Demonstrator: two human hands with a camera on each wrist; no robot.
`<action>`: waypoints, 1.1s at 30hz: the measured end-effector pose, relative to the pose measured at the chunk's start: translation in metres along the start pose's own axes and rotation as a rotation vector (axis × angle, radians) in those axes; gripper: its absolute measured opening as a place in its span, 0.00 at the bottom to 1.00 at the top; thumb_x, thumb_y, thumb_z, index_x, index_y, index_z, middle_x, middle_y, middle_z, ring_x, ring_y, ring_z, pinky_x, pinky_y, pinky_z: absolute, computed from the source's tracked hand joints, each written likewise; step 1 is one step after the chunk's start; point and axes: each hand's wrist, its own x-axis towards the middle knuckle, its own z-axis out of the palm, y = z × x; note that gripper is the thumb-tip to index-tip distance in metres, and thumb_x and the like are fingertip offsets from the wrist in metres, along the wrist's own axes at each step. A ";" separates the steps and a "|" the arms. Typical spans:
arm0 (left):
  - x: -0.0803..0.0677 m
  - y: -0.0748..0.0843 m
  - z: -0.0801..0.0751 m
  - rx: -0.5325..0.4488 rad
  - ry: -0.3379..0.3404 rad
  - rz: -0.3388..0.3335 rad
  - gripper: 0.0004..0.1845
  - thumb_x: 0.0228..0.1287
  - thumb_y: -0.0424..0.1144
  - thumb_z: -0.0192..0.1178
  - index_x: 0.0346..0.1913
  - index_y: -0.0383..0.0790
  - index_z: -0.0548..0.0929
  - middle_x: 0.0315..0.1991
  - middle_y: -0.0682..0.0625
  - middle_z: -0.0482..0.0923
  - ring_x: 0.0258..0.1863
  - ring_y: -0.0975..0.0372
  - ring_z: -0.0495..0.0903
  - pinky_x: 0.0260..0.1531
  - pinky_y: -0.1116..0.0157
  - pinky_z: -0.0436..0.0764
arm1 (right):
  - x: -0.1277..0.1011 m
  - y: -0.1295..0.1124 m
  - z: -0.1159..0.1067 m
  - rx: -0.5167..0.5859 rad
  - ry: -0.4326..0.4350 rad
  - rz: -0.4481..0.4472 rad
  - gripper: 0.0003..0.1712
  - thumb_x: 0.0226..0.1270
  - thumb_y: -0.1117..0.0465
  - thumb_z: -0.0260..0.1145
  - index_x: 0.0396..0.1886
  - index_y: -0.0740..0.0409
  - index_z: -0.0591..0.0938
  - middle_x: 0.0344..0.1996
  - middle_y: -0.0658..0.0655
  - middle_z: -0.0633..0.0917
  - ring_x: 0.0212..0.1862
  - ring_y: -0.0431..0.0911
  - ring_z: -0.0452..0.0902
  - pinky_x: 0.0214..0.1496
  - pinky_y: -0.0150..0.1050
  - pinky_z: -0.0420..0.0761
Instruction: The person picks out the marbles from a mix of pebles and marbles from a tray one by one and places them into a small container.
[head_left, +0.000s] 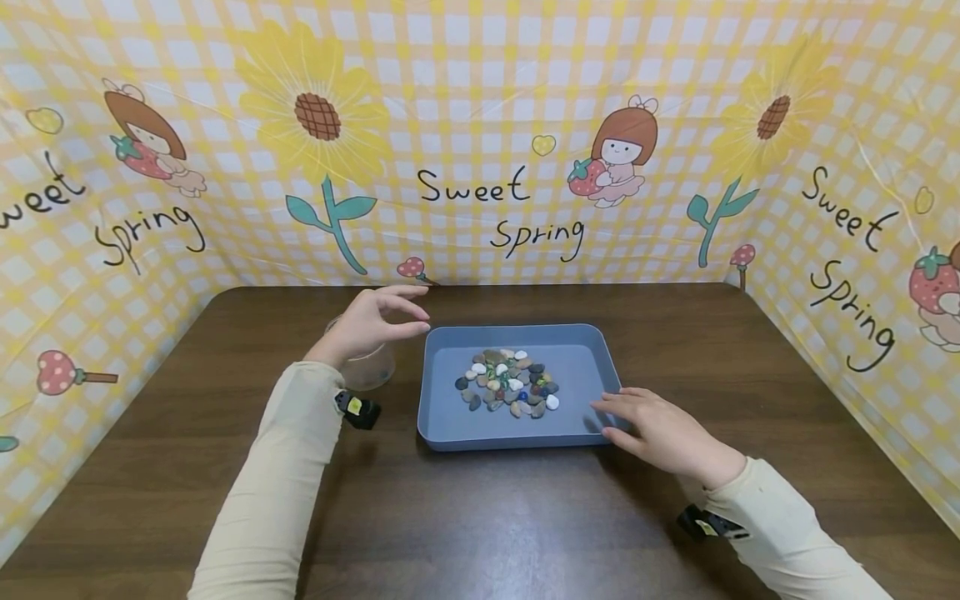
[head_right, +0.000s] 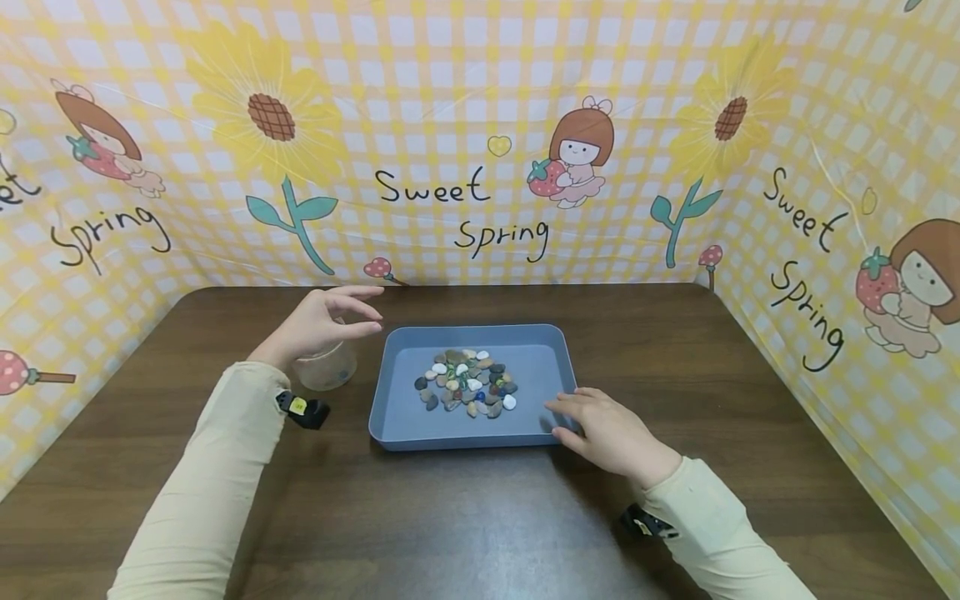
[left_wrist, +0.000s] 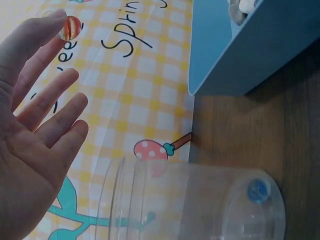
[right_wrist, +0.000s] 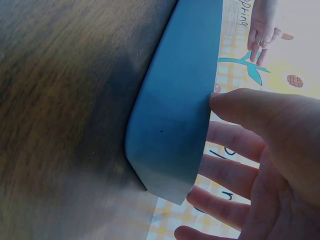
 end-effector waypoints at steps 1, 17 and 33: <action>-0.001 -0.001 -0.001 0.009 0.004 -0.005 0.12 0.57 0.44 0.65 0.41 0.40 0.86 0.65 0.48 0.69 0.58 0.53 0.74 0.51 0.54 0.76 | 0.000 0.000 0.000 0.000 0.001 -0.001 0.22 0.64 0.56 0.62 0.56 0.59 0.78 0.55 0.63 0.80 0.60 0.61 0.72 0.60 0.56 0.72; -0.013 -0.024 -0.013 0.029 0.069 -0.022 0.13 0.57 0.44 0.66 0.40 0.39 0.86 0.63 0.46 0.71 0.66 0.50 0.66 0.56 0.49 0.74 | 0.000 0.000 0.001 -0.002 0.008 -0.005 0.22 0.64 0.56 0.62 0.56 0.59 0.78 0.55 0.63 0.80 0.60 0.61 0.72 0.60 0.55 0.72; -0.026 -0.041 -0.020 0.025 0.124 -0.076 0.16 0.57 0.48 0.64 0.41 0.40 0.86 0.64 0.47 0.70 0.69 0.49 0.61 0.62 0.44 0.65 | 0.000 0.001 0.002 0.001 0.008 -0.008 0.22 0.64 0.56 0.61 0.56 0.59 0.78 0.55 0.62 0.80 0.60 0.61 0.72 0.60 0.55 0.72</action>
